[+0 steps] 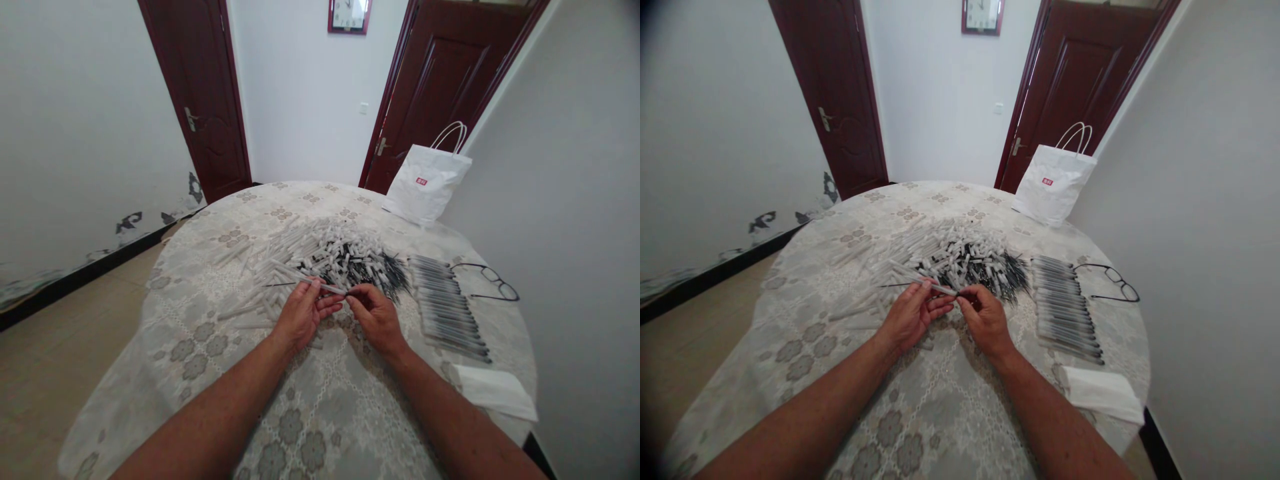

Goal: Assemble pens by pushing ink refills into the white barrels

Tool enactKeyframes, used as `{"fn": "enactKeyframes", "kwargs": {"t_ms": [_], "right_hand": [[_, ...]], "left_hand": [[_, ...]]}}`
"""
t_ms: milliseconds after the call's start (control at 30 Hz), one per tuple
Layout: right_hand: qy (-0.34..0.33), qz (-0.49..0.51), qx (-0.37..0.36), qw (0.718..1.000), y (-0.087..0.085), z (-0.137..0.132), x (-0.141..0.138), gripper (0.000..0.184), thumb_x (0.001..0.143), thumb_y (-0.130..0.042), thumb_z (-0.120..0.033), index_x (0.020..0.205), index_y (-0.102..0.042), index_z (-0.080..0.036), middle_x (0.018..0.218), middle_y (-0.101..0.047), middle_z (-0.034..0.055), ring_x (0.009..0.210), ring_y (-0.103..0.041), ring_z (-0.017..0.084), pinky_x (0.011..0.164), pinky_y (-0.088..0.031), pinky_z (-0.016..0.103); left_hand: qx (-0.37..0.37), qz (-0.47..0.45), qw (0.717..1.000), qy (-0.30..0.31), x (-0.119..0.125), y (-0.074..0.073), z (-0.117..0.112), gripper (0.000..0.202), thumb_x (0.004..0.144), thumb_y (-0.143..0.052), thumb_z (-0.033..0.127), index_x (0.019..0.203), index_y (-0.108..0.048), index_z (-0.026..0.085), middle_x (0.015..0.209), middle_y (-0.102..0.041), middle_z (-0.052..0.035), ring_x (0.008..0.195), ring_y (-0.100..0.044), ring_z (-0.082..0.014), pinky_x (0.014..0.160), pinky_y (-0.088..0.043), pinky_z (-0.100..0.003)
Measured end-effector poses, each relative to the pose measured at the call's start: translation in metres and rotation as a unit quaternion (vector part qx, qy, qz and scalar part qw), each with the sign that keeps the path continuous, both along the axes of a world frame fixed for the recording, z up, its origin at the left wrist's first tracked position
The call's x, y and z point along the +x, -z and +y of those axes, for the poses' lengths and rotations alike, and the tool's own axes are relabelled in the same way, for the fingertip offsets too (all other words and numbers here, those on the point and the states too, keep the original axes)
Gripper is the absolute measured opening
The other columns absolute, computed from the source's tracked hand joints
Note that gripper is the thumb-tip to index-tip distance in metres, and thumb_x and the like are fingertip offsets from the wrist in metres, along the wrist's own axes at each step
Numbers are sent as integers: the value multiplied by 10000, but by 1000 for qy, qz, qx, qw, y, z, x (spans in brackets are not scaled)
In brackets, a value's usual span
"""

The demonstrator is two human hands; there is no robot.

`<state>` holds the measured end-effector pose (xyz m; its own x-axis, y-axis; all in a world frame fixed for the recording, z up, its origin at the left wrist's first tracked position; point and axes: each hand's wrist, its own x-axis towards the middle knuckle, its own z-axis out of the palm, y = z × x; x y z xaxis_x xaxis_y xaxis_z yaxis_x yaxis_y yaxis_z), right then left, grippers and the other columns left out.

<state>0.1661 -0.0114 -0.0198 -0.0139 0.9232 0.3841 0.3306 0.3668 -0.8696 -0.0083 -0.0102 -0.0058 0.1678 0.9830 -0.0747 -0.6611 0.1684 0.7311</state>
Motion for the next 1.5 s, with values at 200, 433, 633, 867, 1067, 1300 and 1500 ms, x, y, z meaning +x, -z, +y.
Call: {"fn": "enactKeyframes", "kwargs": {"t_ms": [200,433,633,867,1067,1300,1500], "right_hand": [[15,-4,-9,1000,-2,-1,2,247,887,-652,-398,1019,-683,-191,882,-720,50,730,-645,172,645,-503,269],[10,-96,-5,995,-6,-1,8,286,951,-559,-451,937,-693,-198,744,-678,24,659,-611,162,591,-453,254],[-4,-99,-12,995,-5,-3,7,376,1013,-412,-455,837,-632,-206,688,-626,9,624,-585,159,573,-438,256],[-2,-106,39,994,-5,-5,6,223,925,-565,-359,1080,-596,-203,914,-692,46,798,-648,187,741,-498,293],[-17,-159,24,987,-5,-3,6,259,1002,-420,-380,892,-591,-219,772,-648,22,723,-611,178,642,-450,271],[-20,-122,0,992,-3,-5,7,303,1022,-395,-425,913,-593,-223,771,-638,8,668,-598,166,633,-450,272],[-13,-148,31,988,-5,-6,8,205,971,-503,-393,1021,-589,-213,827,-648,22,729,-606,182,688,-456,289]], "left_hand": [[-10,9,1000,3,-1,1,1,232,923,-660,308,1057,-543,160,981,-751,-129,896,-760,-241,798,-614,-361],[-10,19,1000,0,0,2,2,245,907,-684,318,1039,-558,155,974,-753,-127,875,-762,-238,791,-615,-361],[-8,17,1000,6,1,2,0,267,875,-723,335,996,-567,155,969,-752,-122,880,-762,-247,795,-611,-366],[-7,20,1000,1,0,2,0,256,890,-704,322,1019,-555,157,966,-749,-112,874,-761,-235,785,-611,-353],[-7,16,1000,12,1,5,1,272,885,-712,338,1029,-566,160,958,-751,-113,860,-764,-243,778,-610,-357],[-5,16,1000,18,1,10,3,270,883,-715,349,1012,-568,163,956,-745,-110,873,-760,-246,794,-607,-366],[-4,16,1000,15,1,6,0,230,911,-675,332,1011,-563,158,961,-744,-110,850,-758,-227,792,-603,-354]]}}
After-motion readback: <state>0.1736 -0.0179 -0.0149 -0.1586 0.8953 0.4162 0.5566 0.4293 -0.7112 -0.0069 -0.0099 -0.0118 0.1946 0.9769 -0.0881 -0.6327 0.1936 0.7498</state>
